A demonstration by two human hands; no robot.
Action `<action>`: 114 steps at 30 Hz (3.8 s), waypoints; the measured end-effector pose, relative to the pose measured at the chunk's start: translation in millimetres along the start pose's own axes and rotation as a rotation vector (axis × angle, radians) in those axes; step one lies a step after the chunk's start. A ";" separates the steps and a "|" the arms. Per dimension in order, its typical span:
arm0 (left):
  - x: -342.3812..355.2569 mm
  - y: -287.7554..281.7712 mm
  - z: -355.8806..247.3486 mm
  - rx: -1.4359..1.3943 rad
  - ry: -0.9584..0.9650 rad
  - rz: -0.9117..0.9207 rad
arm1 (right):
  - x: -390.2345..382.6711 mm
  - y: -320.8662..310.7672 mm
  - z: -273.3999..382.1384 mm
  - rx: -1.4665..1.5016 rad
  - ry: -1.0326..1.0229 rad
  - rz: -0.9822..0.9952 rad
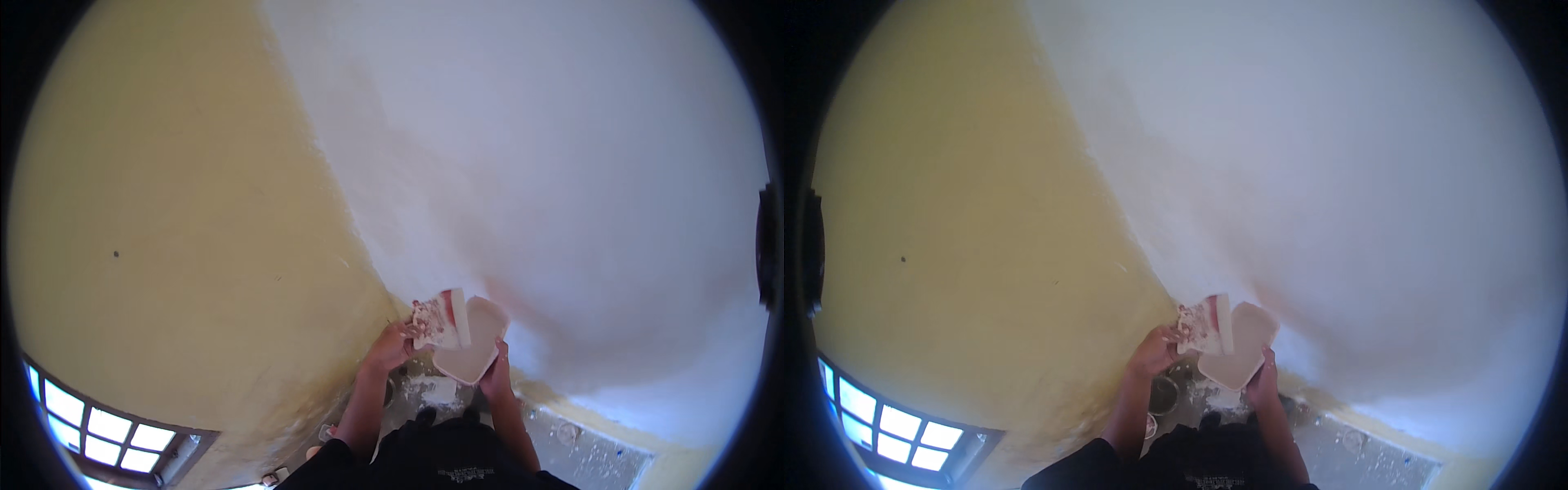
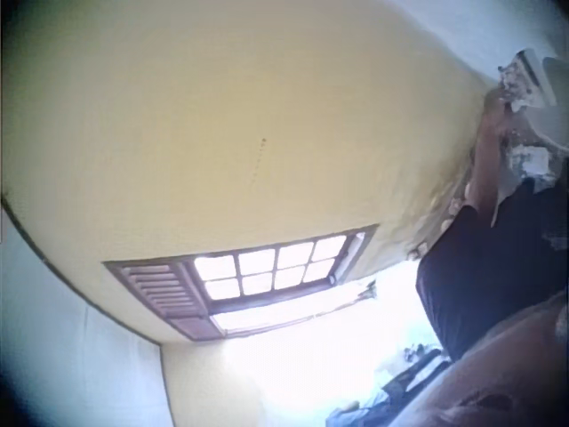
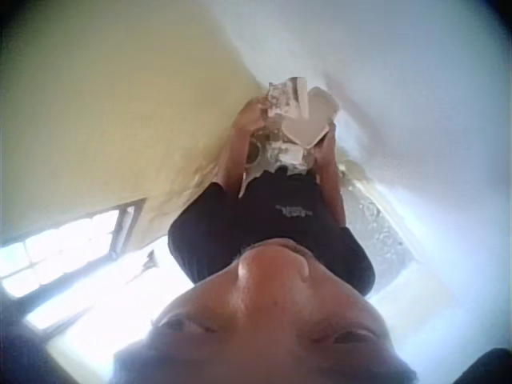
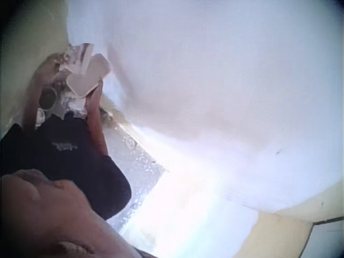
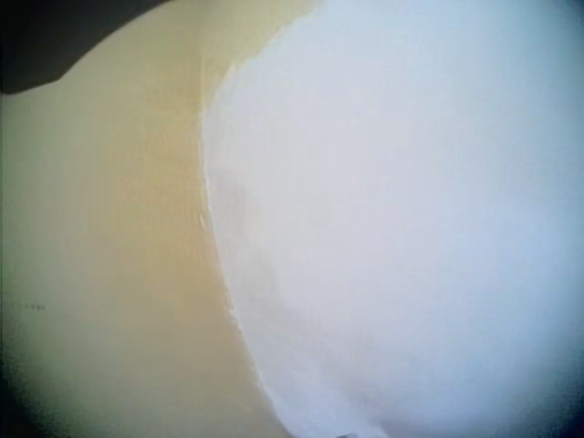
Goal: The person prepares white plaster in a container and then uses a scraper to apply the plaster to the upper corner of a room.
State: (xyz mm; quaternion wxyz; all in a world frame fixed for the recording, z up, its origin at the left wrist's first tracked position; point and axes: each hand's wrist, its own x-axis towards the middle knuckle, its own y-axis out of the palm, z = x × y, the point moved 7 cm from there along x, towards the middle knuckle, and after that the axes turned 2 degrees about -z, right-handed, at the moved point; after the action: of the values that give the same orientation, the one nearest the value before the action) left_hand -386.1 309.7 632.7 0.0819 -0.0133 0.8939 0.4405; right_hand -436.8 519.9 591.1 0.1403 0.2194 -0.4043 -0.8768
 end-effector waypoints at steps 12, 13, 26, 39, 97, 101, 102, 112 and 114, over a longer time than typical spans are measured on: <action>8.9 206.6 -383.6 1.276 1.742 -1.007 | -9.8 23.9 8.3 -0.089 0.014 0.050; 38.6 213.1 -392.0 1.455 1.494 -1.050 | -11.5 26.8 8.7 -0.071 0.037 0.034; 25.2 111.2 -306.8 1.121 1.397 -0.981 | 7.7 -1.5 11.9 -0.091 0.007 0.097; 55.4 208.4 -412.1 1.093 1.404 -1.035 | 6.9 -24.1 -4.6 -0.082 0.017 0.068; 54.3 148.7 -363.1 1.244 1.593 -0.930 | 26.7 -5.2 -19.8 -0.007 0.053 0.028; 66.4 179.2 -278.3 1.291 1.702 -0.724 | 30.4 -0.9 -19.2 -0.015 0.024 0.013; 62.9 182.8 -259.6 1.312 1.705 -0.683 | 31.2 1.3 -21.3 -0.011 0.027 0.023; 48.2 141.8 -267.2 1.240 1.813 -0.778 | 24.5 -12.6 -14.6 -0.038 -0.008 0.076; 56.3 118.5 -279.7 1.210 1.861 -0.907 | 13.3 3.2 -14.9 -0.023 0.013 0.114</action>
State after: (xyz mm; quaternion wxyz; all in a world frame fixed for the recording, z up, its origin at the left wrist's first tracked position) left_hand -490.6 164.0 884.3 -0.4552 -0.5999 0.5862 -0.2987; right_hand -440.6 502.6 581.3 0.1950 0.2000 -0.4053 -0.8704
